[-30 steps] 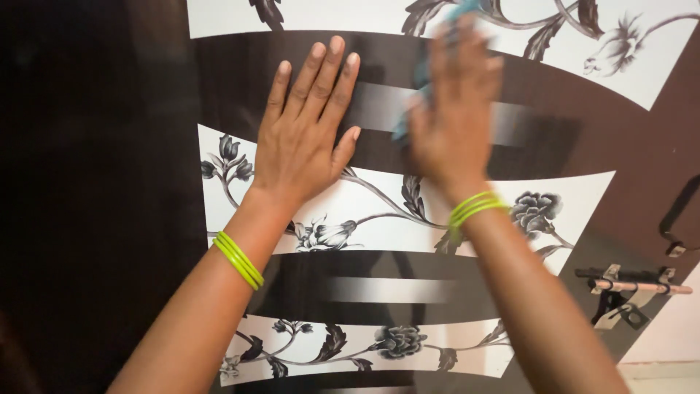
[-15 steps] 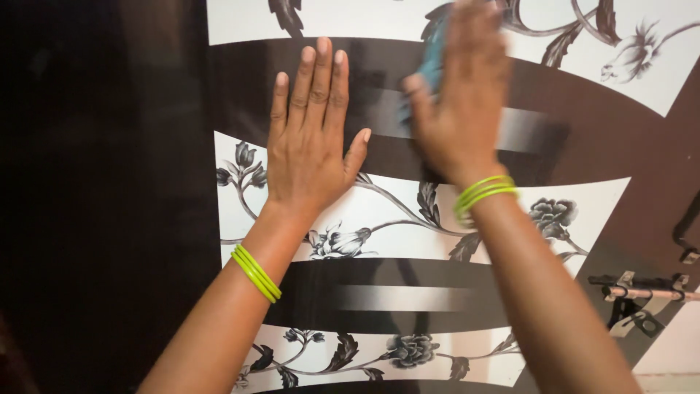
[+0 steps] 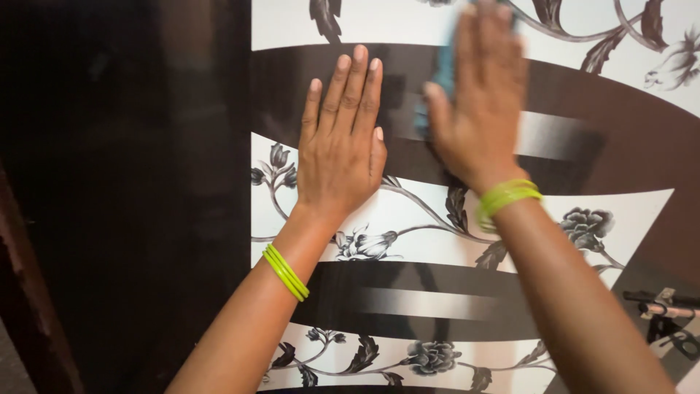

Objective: The person wipes the surface of a dark brown door with a blue cloth, covering the floral decals, the handle, and the latch. The person moves the cloth in circular and back-and-forth motions across the door surface.

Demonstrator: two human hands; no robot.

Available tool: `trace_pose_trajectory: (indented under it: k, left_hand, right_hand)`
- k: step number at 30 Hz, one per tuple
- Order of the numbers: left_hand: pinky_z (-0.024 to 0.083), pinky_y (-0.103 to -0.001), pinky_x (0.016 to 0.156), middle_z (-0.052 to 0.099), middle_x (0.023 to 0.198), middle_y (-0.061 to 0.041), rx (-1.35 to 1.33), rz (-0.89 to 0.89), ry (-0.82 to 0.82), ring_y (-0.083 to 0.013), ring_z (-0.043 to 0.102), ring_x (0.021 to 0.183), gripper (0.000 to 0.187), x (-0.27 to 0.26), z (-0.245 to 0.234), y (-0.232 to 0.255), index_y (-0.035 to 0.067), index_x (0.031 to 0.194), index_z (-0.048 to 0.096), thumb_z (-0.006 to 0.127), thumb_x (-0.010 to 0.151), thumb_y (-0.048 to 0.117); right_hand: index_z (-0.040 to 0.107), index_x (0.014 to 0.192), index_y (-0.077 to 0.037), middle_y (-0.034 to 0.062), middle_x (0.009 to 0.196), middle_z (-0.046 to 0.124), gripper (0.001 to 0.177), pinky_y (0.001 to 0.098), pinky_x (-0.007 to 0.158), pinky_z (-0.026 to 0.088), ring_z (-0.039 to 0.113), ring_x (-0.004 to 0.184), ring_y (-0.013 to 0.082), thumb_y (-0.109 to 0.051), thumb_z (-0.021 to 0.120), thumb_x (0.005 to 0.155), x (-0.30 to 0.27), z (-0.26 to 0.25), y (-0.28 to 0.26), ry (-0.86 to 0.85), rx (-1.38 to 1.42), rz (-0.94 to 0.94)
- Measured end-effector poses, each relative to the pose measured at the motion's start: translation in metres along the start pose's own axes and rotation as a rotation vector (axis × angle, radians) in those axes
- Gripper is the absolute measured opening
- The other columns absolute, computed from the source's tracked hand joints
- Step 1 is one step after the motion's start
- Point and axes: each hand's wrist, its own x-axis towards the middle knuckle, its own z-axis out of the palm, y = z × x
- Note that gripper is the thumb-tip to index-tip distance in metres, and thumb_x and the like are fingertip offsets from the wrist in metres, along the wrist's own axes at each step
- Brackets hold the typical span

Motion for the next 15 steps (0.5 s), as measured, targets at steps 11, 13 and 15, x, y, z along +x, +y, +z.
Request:
trace_pose_trajectory:
  k: [11,13,15]
  left_hand:
    - [0.013,-0.051,0.137,0.02,0.173,-0.019,-0.19,-0.118,0.204,-0.0337,0.018,0.165,0.069,-0.025,-0.002,-0.015,-0.001,0.164,0.019,0.036,0.111,0.038]
    - [0.013,-0.051,0.137,0.021,0.173,-0.018,-0.184,-0.124,0.191,-0.0337,0.018,0.165,0.071,-0.027,-0.002,-0.014,-0.001,0.164,0.019,0.037,0.111,0.041]
    - [0.012,-0.05,0.136,0.021,0.175,-0.018,-0.221,-0.118,0.201,-0.0334,0.018,0.164,0.073,-0.025,-0.001,-0.016,0.0,0.166,0.018,0.038,0.111,0.044]
  right_hand:
    - [0.028,0.164,-0.008,0.0152,0.17,0.023,0.081,0.0488,0.128,0.009,0.021,0.157,0.0316,-0.039,0.056,0.094,-0.049,-0.013,-0.026,-0.2,-0.001,-0.234]
    - [0.029,0.165,-0.005,0.0177,0.172,0.024,0.078,0.0507,0.129,0.011,0.022,0.159,0.0348,-0.036,0.057,0.099,-0.036,-0.016,-0.013,-0.135,0.0,-0.18]
    - [0.031,0.167,-0.005,0.0184,0.172,0.027,0.072,0.0518,0.131,0.013,0.024,0.16,0.0356,-0.035,0.058,0.107,-0.004,-0.014,-0.009,-0.043,0.001,-0.149]
